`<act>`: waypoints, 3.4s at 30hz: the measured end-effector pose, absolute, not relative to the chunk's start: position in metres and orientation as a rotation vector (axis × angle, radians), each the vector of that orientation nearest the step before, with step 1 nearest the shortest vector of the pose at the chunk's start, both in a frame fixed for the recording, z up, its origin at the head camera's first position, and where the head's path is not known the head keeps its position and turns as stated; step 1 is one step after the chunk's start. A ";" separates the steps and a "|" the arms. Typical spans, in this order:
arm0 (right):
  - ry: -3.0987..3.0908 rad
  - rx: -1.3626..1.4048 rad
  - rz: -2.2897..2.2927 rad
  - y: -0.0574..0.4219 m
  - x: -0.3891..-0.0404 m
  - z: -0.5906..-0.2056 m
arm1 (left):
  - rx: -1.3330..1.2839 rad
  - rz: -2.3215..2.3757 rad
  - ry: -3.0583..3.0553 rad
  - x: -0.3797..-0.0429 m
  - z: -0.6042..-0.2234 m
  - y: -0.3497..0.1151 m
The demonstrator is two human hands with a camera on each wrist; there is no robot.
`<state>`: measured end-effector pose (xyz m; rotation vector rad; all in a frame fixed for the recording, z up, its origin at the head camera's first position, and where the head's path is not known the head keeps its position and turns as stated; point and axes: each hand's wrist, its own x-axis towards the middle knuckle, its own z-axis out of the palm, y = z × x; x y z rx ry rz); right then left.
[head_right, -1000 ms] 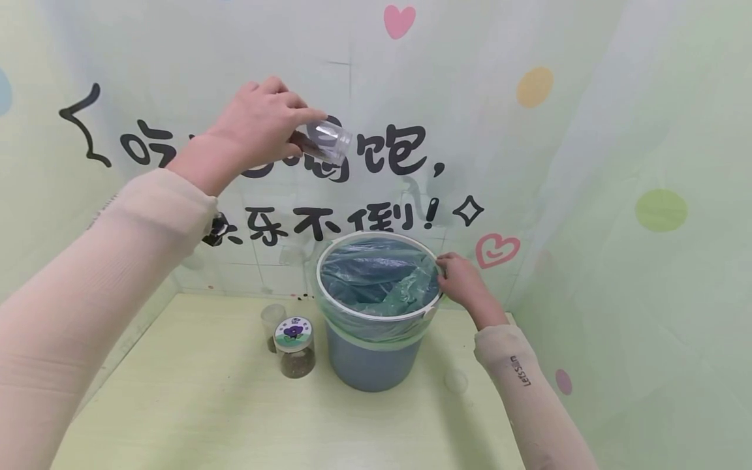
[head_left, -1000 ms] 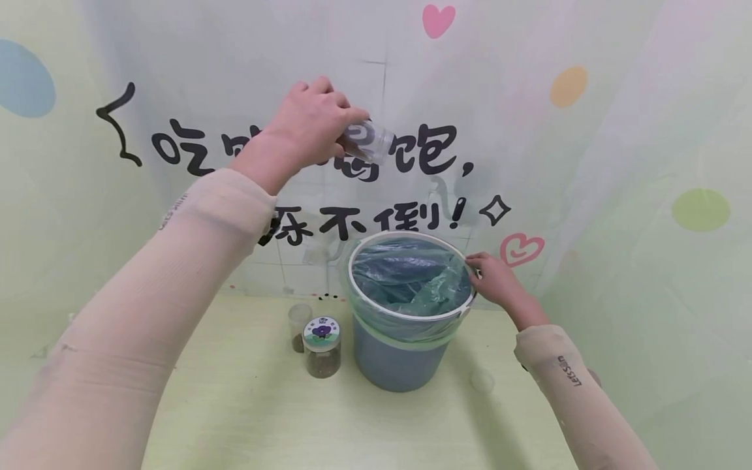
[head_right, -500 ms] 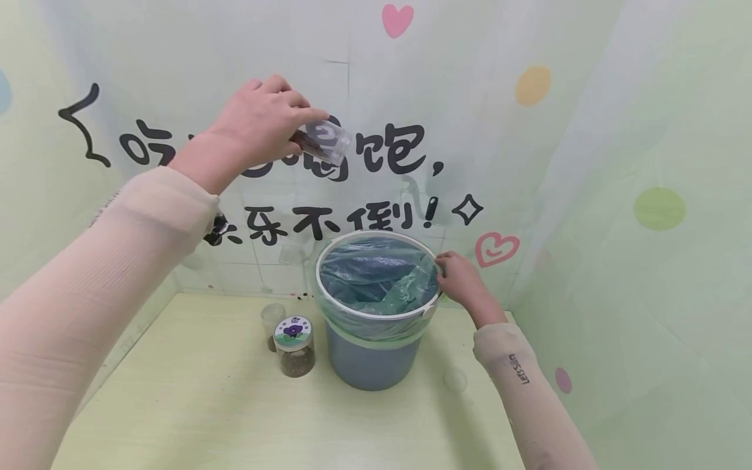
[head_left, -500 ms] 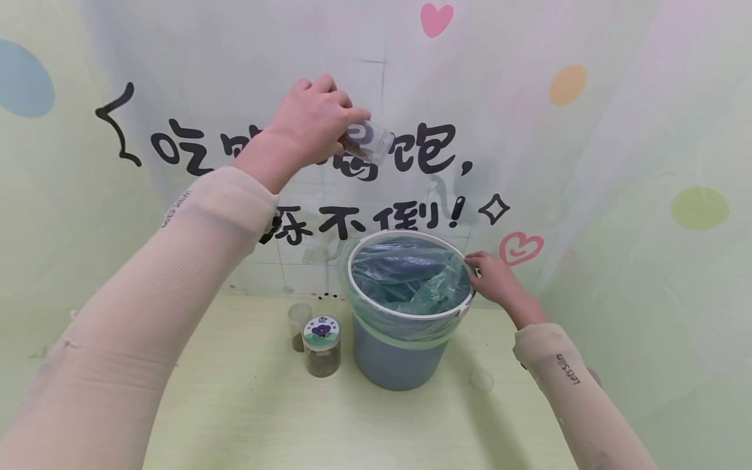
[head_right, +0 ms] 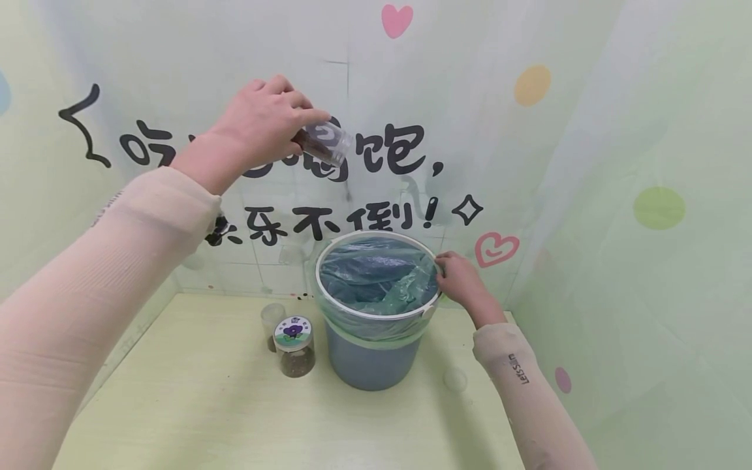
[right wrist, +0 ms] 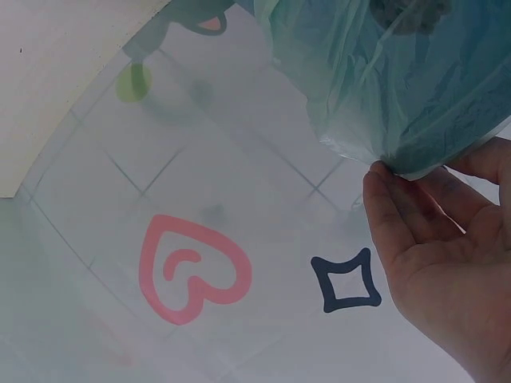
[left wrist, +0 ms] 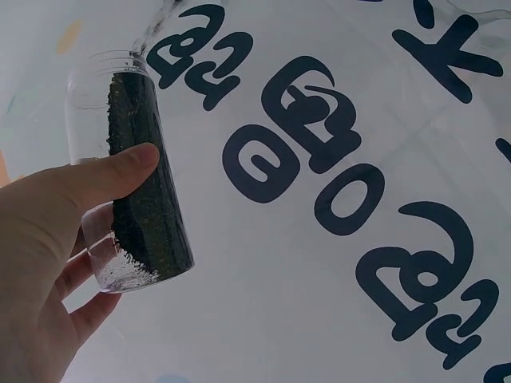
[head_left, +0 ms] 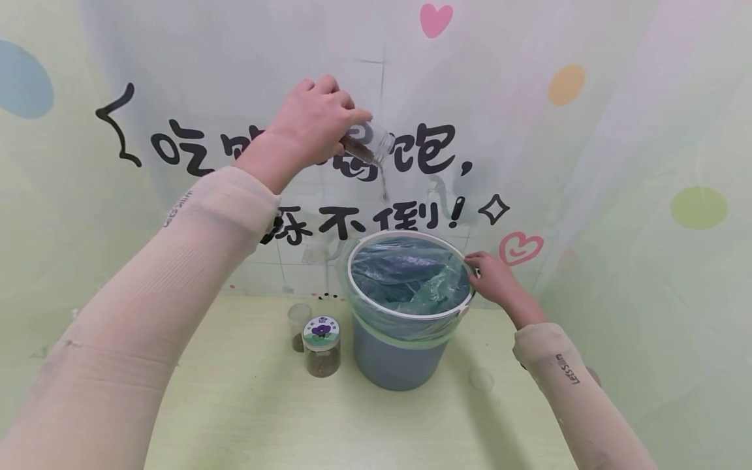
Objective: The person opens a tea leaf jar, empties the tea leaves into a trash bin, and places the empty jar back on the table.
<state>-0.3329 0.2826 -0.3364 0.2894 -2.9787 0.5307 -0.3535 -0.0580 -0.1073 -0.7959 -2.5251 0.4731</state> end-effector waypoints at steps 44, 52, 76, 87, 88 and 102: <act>-2.982 0.263 0.574 0.280 -0.332 -0.337 | -0.865 0.543 -2.418 -0.352 -0.112 -0.047; -2.987 0.255 0.567 0.280 -0.332 -0.338 | -0.859 0.544 -2.409 -0.350 -0.113 -0.044; -2.983 0.249 0.560 0.278 -0.332 -0.338 | -0.874 0.538 -2.361 -0.348 -0.114 -0.039; -2.959 0.281 0.565 0.279 -0.333 -0.338 | -0.888 0.553 -2.349 -0.349 -0.116 -0.036; -2.958 0.286 0.562 0.279 -0.333 -0.339 | -0.889 0.552 -2.352 -0.349 -0.116 -0.036; -2.905 0.335 0.517 0.279 -0.333 -0.340 | -0.891 0.560 -2.333 -0.349 -0.118 -0.034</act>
